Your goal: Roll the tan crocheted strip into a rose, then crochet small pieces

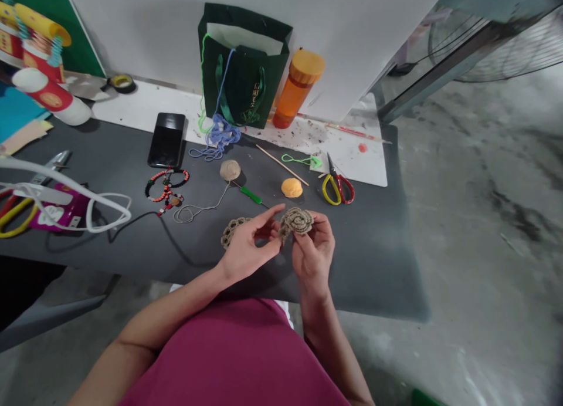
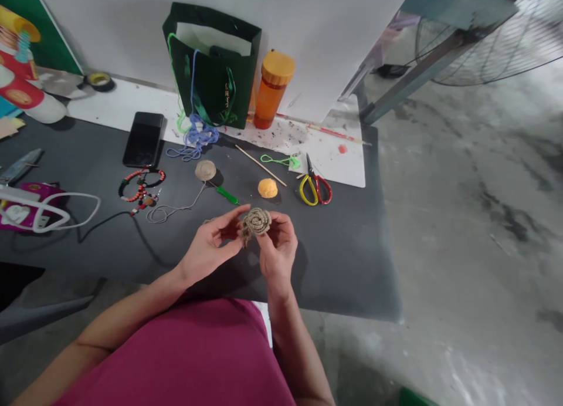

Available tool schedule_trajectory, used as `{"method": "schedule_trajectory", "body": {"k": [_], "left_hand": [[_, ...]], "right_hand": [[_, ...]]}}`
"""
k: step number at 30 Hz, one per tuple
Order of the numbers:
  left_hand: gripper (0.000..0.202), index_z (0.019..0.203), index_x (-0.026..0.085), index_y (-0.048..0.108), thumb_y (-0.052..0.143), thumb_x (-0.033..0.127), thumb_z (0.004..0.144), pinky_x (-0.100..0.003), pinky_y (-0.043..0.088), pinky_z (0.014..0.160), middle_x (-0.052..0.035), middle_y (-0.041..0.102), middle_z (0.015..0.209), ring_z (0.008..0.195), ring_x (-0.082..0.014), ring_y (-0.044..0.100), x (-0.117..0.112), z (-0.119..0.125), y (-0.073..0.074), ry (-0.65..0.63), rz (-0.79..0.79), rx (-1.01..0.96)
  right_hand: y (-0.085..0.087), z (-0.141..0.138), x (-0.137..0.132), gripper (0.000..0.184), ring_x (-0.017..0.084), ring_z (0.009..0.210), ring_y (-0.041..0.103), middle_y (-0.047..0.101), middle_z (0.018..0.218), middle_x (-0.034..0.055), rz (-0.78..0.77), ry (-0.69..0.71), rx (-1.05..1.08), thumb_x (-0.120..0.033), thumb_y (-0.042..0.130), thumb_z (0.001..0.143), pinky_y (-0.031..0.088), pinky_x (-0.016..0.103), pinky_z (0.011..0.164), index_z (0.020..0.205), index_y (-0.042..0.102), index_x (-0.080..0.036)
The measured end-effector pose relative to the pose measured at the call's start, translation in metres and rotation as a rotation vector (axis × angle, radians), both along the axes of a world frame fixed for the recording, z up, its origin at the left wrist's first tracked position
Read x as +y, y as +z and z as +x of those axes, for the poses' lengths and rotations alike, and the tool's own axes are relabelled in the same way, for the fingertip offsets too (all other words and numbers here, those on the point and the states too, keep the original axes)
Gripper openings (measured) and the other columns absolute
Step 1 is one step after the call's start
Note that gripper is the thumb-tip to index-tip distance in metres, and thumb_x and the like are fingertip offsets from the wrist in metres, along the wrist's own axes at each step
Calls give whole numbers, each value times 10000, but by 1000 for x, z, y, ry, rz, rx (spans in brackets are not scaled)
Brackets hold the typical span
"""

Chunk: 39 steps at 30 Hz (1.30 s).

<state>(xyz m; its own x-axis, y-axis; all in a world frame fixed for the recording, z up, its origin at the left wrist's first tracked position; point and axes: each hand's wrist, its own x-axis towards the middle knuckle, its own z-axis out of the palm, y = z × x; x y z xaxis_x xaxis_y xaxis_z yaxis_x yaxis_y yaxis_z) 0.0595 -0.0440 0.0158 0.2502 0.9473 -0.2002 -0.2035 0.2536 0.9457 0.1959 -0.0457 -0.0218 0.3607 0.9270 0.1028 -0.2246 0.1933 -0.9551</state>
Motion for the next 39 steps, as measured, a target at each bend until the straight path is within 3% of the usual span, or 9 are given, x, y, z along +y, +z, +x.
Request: {"method": "schedule_trajectory", "body": {"k": [5,11,13,17,22,28,34,36,39], "left_hand": [[537,1257,170,697,758,210,725,-320,566,881,-52,732,974,899,-167,669,4,4,-1,61,-69,-84],[420,1137,157,745,770,241,726,-332,583,838,-75,758,978,897,-185,691,4,3,2,60,-131,-156],[455,1167,163,738,782,261,725,-352,582,874,-86,763,1035,931,-196,696,3,3,3,52,-106,-146],[494,1193,173,725,803,278,716,-387,566,952,-101,750,1141,986,-211,700,1,5,1,73,-11,-69],[473,1203,170,711,776,276,747,-389,570,956,-102,738,1145,974,-210,703,3,6,0,96,30,1],[451,1268,189,693,710,282,827,-366,564,981,-89,714,1139,1009,-204,699,1,3,2,101,103,60],[466,1314,183,668,660,273,857,-347,577,933,-94,702,1132,1022,-209,683,2,0,1,50,147,74],[464,1316,172,668,649,266,862,-344,570,934,-100,702,1118,1021,-211,679,3,-2,3,19,171,101],[466,1320,167,668,640,257,864,-340,559,939,-101,702,1108,1008,-207,673,5,-5,6,-16,198,141]], "right_hand": [[-1,-1,1,257,120,745,663,702,855,-31,5,-25,-58,-284,827,725,553,251,697,915,657,-255],[5,1,0,232,159,844,704,717,916,0,175,-60,-363,-176,745,780,585,318,779,983,661,-254],[7,2,1,240,175,886,698,709,937,11,249,-84,-467,-146,705,793,585,348,804,1001,656,-255],[8,3,2,292,158,808,639,665,893,-2,341,-106,-623,-89,657,798,554,313,712,1033,649,-263],[5,2,-2,377,157,789,627,674,915,-6,368,-101,-716,-56,644,798,538,308,694,1099,648,-283],[7,3,-11,324,185,813,642,707,941,23,217,-31,-647,-145,678,837,556,365,735,1121,671,-300],[11,6,-10,127,197,952,684,726,990,35,134,32,-465,-230,682,880,573,376,841,994,711,-277],[11,9,-8,164,181,962,692,727,1011,26,75,74,-328,-249,726,863,574,343,855,1023,712,-280],[8,14,-6,255,166,969,699,741,1056,22,-26,247,-163,-295,746,862,571,312,874,1114,713,-290]]}}
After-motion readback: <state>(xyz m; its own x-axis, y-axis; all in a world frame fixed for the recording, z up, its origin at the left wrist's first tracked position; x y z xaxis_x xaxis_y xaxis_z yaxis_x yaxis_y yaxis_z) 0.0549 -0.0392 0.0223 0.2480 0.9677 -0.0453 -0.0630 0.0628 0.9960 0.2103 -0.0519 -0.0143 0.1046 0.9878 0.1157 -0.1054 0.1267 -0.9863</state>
